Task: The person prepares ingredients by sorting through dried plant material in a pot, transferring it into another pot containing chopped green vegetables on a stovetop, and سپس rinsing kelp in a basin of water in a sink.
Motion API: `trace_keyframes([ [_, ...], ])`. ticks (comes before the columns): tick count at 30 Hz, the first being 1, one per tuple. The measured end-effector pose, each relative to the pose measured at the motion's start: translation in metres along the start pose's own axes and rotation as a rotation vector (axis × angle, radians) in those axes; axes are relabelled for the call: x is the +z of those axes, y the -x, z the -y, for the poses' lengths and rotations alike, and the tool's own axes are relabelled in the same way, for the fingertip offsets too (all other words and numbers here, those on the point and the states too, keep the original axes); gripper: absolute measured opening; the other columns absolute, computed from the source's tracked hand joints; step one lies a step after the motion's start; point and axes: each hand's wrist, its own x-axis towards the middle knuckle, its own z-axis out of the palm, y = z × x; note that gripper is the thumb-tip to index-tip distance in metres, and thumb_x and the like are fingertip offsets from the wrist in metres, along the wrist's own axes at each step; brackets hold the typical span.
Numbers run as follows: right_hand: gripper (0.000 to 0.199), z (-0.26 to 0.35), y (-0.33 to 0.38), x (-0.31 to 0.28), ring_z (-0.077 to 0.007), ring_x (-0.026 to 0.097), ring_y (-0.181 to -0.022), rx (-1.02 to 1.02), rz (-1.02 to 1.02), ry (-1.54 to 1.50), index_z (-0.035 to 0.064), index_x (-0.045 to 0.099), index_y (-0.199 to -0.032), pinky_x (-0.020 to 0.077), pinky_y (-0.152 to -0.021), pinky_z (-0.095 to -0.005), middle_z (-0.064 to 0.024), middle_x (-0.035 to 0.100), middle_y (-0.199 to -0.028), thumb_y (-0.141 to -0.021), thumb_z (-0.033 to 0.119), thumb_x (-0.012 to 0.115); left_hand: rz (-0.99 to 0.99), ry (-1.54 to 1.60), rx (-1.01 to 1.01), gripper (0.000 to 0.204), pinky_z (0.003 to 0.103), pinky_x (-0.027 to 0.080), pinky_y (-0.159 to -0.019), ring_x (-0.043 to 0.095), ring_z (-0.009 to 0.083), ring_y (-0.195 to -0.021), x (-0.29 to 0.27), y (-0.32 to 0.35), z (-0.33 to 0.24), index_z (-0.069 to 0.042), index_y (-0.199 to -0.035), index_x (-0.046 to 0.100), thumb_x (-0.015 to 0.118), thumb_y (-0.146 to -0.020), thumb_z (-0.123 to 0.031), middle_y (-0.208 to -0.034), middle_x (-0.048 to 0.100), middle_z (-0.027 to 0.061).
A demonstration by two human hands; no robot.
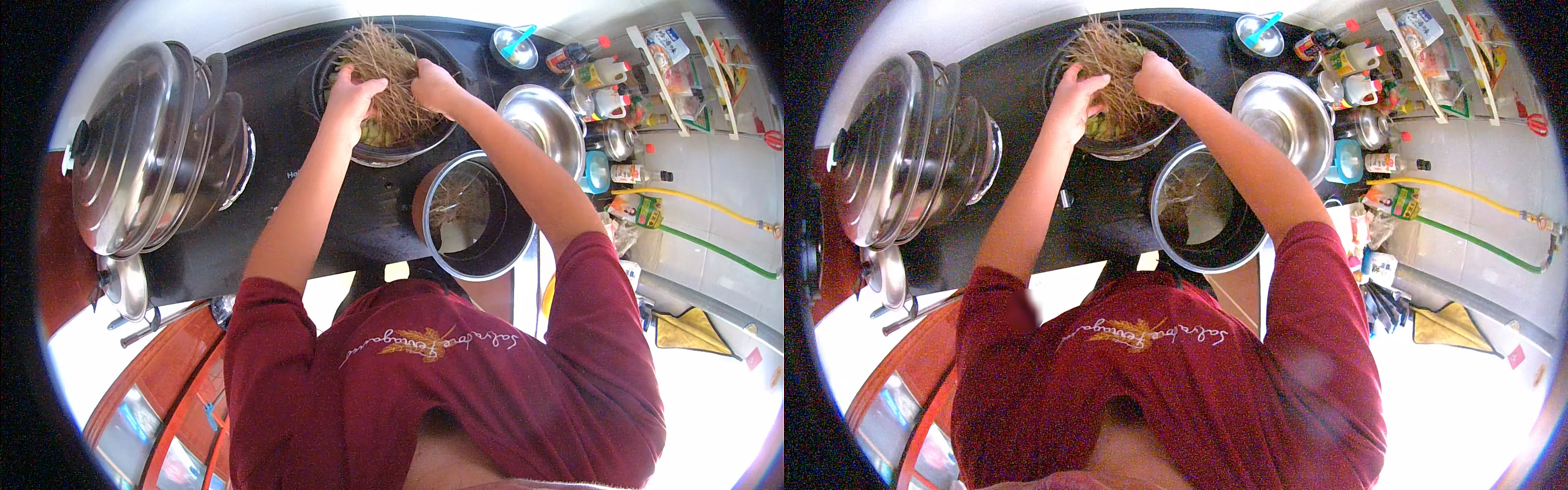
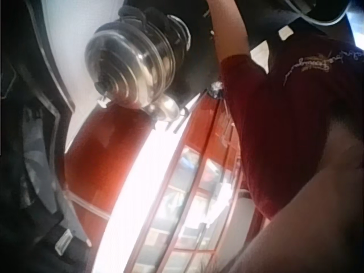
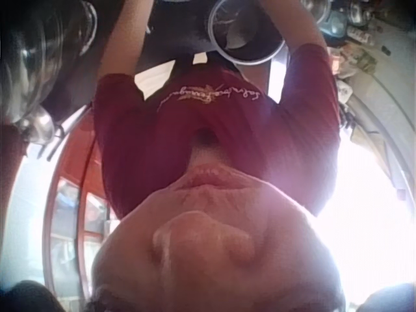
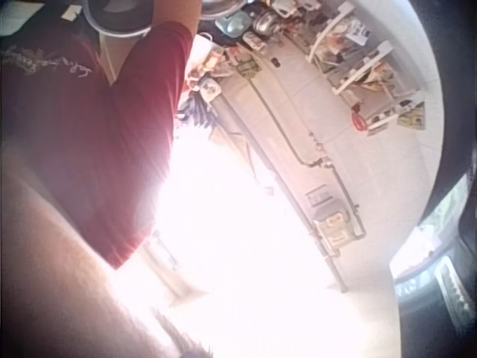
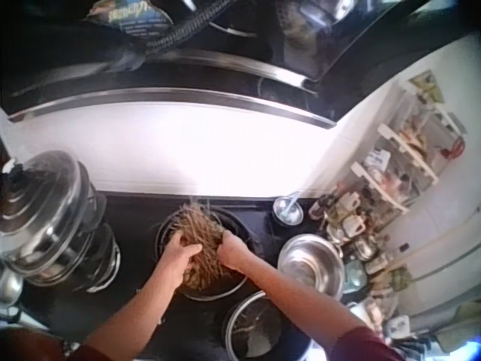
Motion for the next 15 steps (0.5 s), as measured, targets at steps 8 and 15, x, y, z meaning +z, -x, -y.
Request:
trace_keyframes([
  [8, 0.035, 0.003, 0.005, -0.014, -0.0404, 0.058, -0.092, -0.182, 0.084, 0.184, -0.0072, 0.052, -0.102, 0.0463, -0.081, -0.0423, -0.03, 0.058, -0.097, -0.076, 0.016, 0.051, -0.01, -0.097, -0.009, 0.043, 0.026, 0.04, -0.049, 0.051, 0.0112, -0.063, -0.009, -0.016, 0.012, -0.01, -0.11, 0.049, 0.069, -0.072, -0.009, -0.087, 0.058, 0.0019],
  [15, 0.033, 0.0, 0.008, -0.013, -0.0382, 0.06, -0.091, -0.141, -0.003, 0.137, -0.0059, 0.051, -0.099, 0.0475, -0.079, -0.0432, -0.027, 0.06, -0.091, -0.074, 0.015, 0.056, -0.137, -0.502, 0.168, 0.04, 0.027, 0.041, -0.044, 0.051, 0.0139, -0.055, -0.014, -0.038, 0.019, -0.005, -0.104, 0.051, 0.067, -0.068, -0.004, -0.08, 0.058, 0.0055],
])
